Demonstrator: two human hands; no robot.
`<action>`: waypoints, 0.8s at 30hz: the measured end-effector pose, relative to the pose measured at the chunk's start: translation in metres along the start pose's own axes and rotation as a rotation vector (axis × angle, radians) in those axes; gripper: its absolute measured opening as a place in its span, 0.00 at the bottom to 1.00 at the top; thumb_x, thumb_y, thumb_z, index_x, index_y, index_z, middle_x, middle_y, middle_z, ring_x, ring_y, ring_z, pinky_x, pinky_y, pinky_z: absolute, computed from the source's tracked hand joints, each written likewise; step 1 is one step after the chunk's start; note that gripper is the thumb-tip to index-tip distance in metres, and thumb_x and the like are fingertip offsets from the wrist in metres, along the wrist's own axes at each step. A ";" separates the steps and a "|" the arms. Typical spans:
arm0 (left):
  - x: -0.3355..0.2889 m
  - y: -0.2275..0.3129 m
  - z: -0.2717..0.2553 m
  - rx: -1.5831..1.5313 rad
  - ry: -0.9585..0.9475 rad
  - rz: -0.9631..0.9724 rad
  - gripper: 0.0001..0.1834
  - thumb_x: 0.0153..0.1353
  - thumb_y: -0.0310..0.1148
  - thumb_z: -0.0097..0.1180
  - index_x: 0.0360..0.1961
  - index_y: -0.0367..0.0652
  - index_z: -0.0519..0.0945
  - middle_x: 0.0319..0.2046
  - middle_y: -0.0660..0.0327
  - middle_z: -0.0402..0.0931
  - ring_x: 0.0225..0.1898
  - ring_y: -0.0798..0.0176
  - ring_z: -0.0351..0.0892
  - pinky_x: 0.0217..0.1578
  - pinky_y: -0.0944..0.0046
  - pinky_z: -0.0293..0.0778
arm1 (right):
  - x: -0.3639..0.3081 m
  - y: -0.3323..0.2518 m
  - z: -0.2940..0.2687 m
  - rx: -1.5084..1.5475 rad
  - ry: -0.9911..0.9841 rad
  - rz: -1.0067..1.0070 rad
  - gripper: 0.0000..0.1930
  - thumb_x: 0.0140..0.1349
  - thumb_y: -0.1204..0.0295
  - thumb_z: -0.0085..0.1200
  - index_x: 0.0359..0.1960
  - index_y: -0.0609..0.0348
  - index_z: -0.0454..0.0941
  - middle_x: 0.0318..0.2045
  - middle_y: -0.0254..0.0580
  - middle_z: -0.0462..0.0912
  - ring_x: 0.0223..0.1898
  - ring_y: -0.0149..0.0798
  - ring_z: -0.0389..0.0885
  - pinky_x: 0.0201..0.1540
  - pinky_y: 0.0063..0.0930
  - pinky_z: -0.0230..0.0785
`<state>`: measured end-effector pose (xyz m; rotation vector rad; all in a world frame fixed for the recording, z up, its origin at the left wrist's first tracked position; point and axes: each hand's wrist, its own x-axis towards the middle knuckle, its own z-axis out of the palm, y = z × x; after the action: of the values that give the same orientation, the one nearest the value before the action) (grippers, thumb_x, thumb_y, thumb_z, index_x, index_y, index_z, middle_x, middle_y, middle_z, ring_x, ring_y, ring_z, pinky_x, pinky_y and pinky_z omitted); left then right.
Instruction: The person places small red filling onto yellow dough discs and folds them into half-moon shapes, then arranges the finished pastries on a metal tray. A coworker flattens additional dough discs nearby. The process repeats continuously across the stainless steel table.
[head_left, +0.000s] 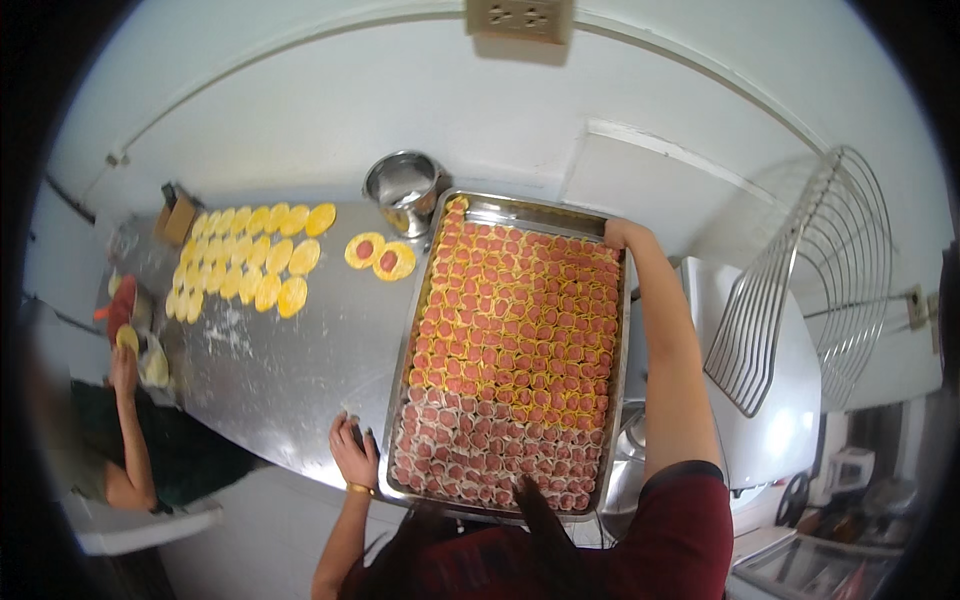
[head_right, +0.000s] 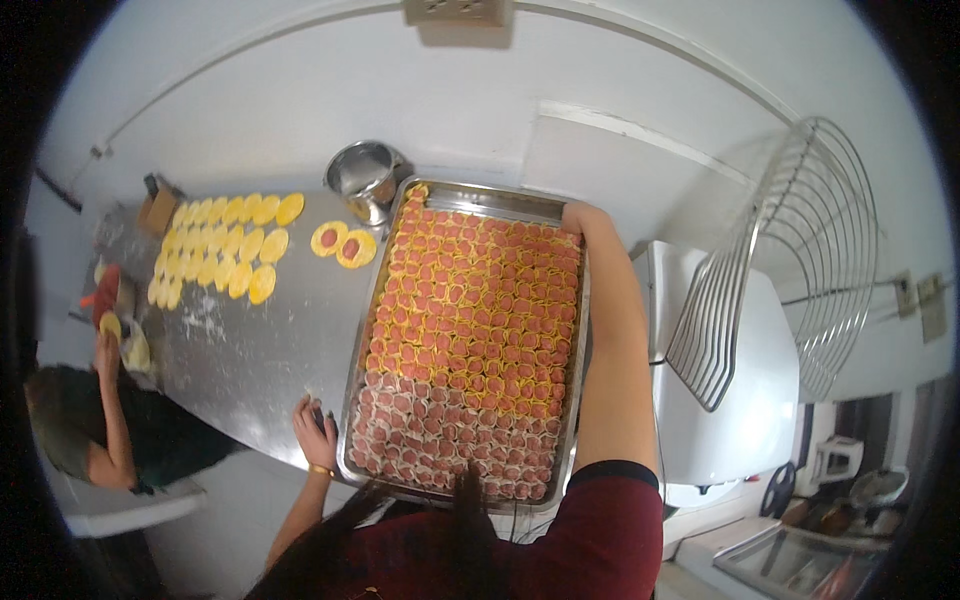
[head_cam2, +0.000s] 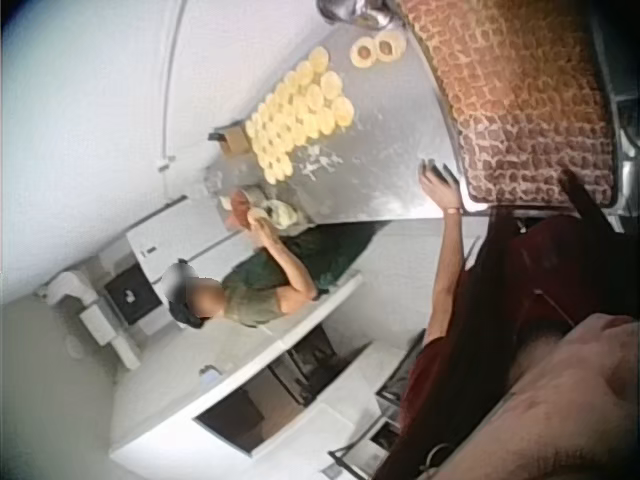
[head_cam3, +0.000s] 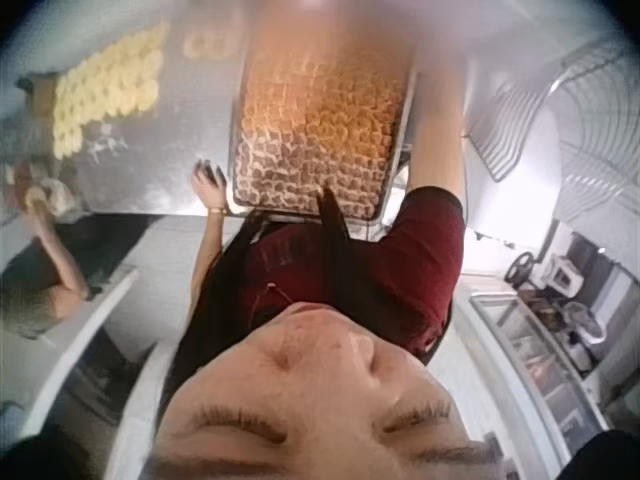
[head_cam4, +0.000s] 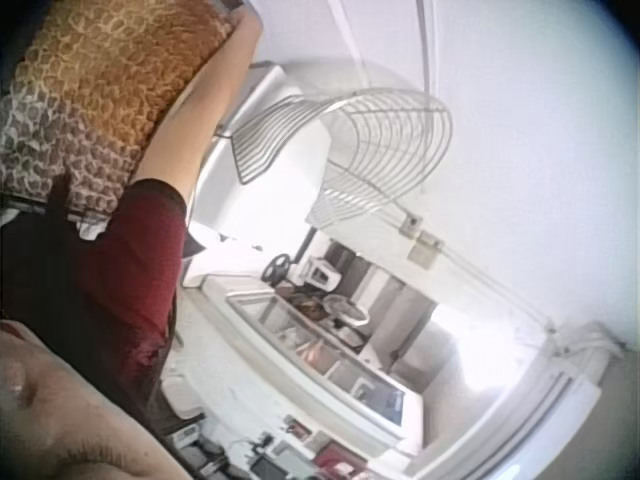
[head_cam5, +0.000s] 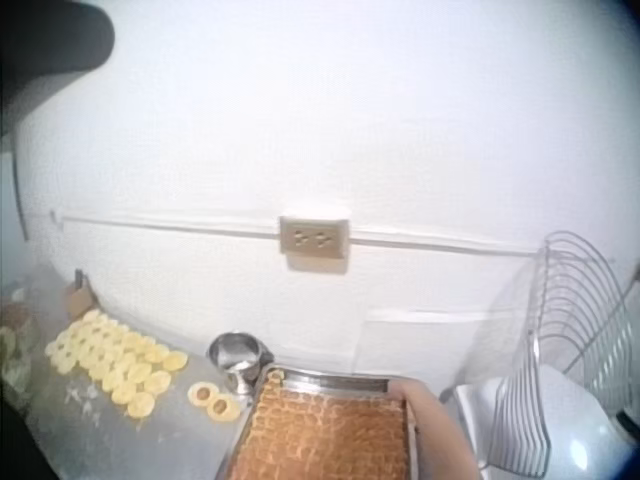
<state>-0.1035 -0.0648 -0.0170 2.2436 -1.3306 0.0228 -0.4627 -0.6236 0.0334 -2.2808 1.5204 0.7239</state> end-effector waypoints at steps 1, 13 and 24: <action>0.000 0.000 0.001 -0.015 -0.007 -0.022 0.17 0.55 0.31 0.52 0.46 0.38 0.70 0.53 0.45 0.65 0.56 0.42 0.62 0.57 0.49 0.57 | -0.004 -0.002 -0.002 0.022 -0.031 0.018 0.12 0.53 0.67 0.52 0.36 0.58 0.83 0.36 0.48 0.83 0.39 0.46 0.82 0.41 0.36 0.74; -0.002 -0.002 0.004 -0.018 -0.007 -0.020 0.18 0.54 0.32 0.52 0.45 0.36 0.70 0.53 0.49 0.64 0.55 0.43 0.62 0.56 0.48 0.58 | -0.046 -0.016 -0.006 -0.189 0.030 -0.020 0.13 0.52 0.66 0.57 0.40 0.55 0.81 0.45 0.43 0.80 0.52 0.47 0.74 0.60 0.57 0.53; 0.000 -0.001 0.001 -0.025 -0.001 -0.026 0.16 0.54 0.29 0.52 0.44 0.37 0.70 0.52 0.45 0.65 0.55 0.41 0.63 0.56 0.48 0.59 | 0.041 0.049 0.038 -0.319 0.081 -0.584 0.08 0.48 0.71 0.54 0.26 0.63 0.78 0.32 0.52 0.81 0.35 0.52 0.79 0.36 0.39 0.73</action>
<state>-0.1030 -0.0645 -0.0189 2.2392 -1.2953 -0.0039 -0.5042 -0.6543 -0.0198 -2.8161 0.7200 0.7402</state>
